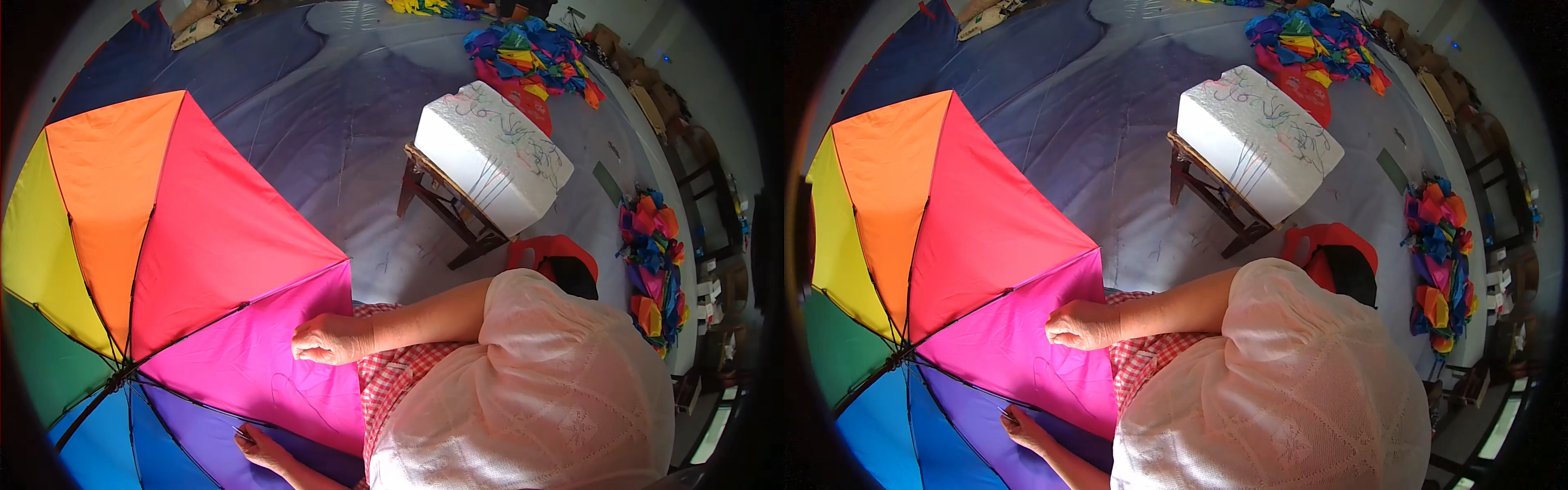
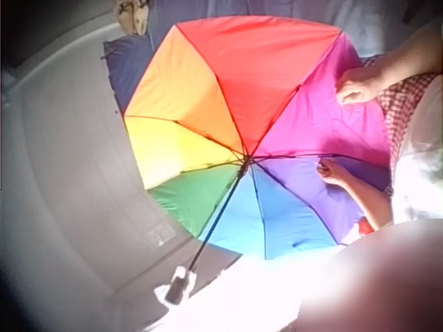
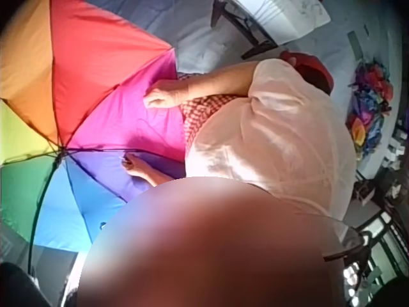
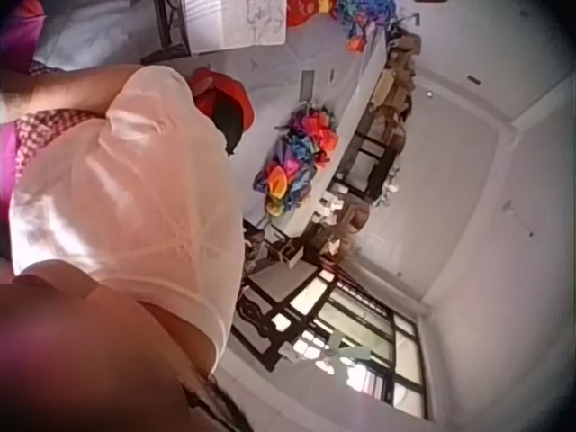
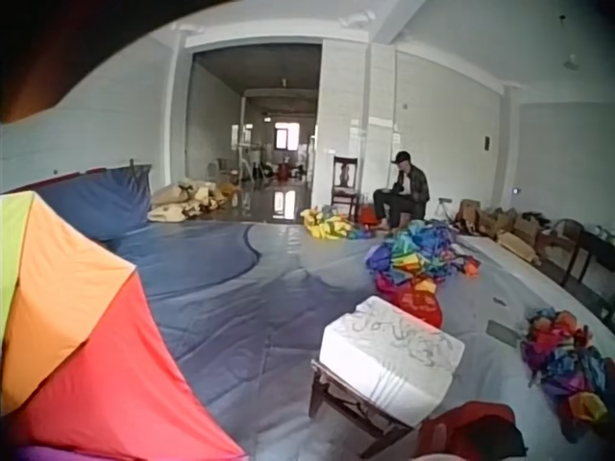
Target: Sewing the fabric cover onto the metal frame of a rainbow umbrella.
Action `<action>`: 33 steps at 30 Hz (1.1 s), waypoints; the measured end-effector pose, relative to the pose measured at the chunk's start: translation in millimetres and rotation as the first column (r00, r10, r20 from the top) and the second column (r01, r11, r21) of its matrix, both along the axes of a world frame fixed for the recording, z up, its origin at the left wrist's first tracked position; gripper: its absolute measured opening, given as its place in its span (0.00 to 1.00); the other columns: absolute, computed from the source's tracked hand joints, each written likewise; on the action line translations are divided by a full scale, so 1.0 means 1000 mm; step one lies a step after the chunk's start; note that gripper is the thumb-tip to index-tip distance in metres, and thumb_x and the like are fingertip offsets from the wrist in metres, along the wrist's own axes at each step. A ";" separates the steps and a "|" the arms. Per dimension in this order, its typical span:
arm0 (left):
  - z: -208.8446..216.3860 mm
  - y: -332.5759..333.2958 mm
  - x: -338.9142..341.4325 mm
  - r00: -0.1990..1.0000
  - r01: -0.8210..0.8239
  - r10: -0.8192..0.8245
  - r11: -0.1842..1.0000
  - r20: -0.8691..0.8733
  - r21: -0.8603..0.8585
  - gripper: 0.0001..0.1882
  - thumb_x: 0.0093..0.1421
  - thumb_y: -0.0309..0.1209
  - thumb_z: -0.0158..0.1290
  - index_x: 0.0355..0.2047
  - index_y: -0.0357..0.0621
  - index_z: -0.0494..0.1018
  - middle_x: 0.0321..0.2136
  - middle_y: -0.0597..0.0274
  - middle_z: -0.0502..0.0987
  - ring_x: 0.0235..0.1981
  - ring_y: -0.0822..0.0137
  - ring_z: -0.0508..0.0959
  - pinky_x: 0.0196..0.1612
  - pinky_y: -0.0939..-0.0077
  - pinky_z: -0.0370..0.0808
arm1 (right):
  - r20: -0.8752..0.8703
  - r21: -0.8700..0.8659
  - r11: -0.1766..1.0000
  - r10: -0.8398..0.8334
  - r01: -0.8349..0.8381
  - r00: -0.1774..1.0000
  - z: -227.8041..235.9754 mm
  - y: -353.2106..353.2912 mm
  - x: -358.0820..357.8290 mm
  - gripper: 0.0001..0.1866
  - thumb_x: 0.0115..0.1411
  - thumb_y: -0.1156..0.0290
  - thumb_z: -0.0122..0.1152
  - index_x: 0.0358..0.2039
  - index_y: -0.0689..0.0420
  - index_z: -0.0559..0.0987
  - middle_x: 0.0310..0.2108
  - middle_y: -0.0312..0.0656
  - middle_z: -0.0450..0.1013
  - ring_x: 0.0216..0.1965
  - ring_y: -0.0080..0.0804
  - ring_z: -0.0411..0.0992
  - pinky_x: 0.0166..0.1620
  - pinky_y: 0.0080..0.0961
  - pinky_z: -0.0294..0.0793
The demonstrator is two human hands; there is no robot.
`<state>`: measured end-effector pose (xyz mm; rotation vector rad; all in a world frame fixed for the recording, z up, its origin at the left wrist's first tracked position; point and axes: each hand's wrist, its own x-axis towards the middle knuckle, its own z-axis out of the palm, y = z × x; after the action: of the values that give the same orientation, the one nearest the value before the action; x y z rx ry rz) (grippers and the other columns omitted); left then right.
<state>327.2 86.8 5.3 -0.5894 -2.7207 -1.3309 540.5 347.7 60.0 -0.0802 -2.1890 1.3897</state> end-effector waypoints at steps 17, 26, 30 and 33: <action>-0.001 0.010 0.009 0.977 -0.023 -0.023 0.976 0.210 0.215 0.06 0.60 0.27 0.53 0.33 0.36 0.72 0.26 0.68 0.73 0.28 0.76 0.70 0.31 0.81 0.68 | 0.011 0.062 0.996 -0.063 0.062 0.998 0.013 0.004 0.001 0.03 0.58 0.78 0.57 0.33 0.60 0.77 0.26 0.41 0.73 0.25 0.30 0.72 0.30 0.24 0.71; 0.014 0.008 0.013 0.986 -0.083 0.046 0.967 0.158 0.239 0.04 0.58 0.26 0.54 0.26 0.43 0.70 0.19 0.75 0.65 0.18 0.83 0.61 0.20 0.85 0.57 | 0.323 -0.197 0.980 0.062 0.003 0.945 0.017 -0.002 0.002 0.05 0.61 0.79 0.51 0.35 0.61 0.76 0.30 0.37 0.74 0.26 0.16 0.70 0.27 0.14 0.70; 0.017 0.011 0.001 0.939 -0.170 0.028 0.905 0.344 0.391 0.03 0.57 0.26 0.53 0.27 0.45 0.71 0.19 0.73 0.67 0.16 0.82 0.60 0.17 0.86 0.56 | 0.322 -0.428 0.903 0.117 0.035 0.939 0.035 0.008 0.015 0.06 0.63 0.78 0.49 0.36 0.62 0.76 0.31 0.36 0.74 0.26 0.17 0.71 0.28 0.14 0.70; 0.068 0.019 -0.019 0.959 -0.169 -0.037 0.723 0.282 0.670 0.01 0.57 0.24 0.52 0.29 0.43 0.72 0.22 0.70 0.70 0.15 0.81 0.61 0.16 0.87 0.55 | 0.267 -0.357 0.931 0.020 0.079 0.964 0.055 0.026 0.032 0.07 0.63 0.78 0.48 0.37 0.62 0.75 0.32 0.37 0.74 0.26 0.18 0.71 0.28 0.14 0.71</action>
<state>307.8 105.6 73.1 -0.2308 -2.0872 -2.3656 573.0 373.7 114.8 -0.4598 -2.0921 1.8456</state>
